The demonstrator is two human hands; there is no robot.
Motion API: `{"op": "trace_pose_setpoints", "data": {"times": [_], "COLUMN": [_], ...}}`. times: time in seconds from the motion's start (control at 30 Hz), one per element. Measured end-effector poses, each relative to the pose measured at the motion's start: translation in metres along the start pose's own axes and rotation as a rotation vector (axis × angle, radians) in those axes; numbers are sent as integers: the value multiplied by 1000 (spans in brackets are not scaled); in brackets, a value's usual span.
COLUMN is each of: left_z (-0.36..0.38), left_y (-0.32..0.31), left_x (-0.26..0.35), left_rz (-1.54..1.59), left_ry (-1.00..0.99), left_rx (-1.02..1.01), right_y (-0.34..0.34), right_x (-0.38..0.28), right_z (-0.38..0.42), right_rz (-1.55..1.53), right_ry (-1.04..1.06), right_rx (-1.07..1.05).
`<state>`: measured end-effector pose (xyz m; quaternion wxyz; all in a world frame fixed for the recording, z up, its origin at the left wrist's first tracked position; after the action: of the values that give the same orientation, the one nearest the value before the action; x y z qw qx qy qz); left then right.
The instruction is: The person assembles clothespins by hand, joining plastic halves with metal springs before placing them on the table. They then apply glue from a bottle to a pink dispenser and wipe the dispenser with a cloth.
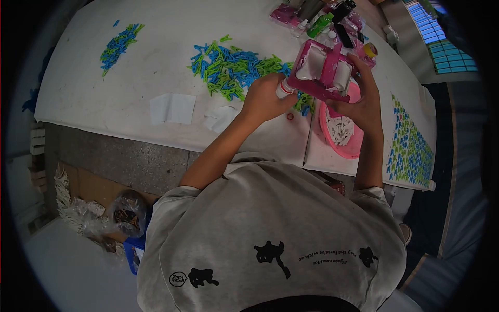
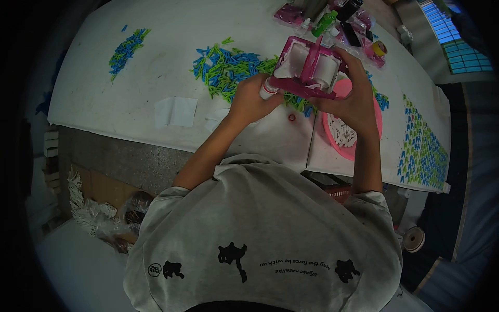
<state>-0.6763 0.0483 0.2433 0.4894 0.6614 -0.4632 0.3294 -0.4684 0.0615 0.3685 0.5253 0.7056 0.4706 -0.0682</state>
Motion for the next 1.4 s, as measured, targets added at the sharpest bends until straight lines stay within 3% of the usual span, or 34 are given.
{"op": "trace_pose_setpoints", "data": {"times": [0.47,0.63,0.9,1.2,1.4], "left_z": [6,5,6,5,4], "left_y": [5,9,12,13,14], "left_x": [0,2,-1,-7,-3], "left_rz": [2,9,-15,13,56], "left_ry": [-42,49,-52,69,-5], "left_rx": [49,-13,84,-8,51], "right_y": [-12,-13,-18,-15,-15], "right_x": [12,10,18,11,16], "right_z": [8,9,6,-3,-1], "right_rz": [-184,-180,-257,-289,-333], "right_ry": [-120,-101,-171,-175,-214], "right_rx": [-4,7,5,21,30]}}
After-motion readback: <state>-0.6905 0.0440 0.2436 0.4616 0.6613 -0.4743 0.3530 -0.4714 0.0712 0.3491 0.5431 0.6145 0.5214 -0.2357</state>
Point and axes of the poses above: each hand's wrist, its own z-axis away from the middle knuckle, its own y-axis out of the back of the hand, x = y × z, the point moved 3 cm from there along -z, towards the middle knuckle, and after that the axes turned 4 degrees about y, right-handed, at the moved point
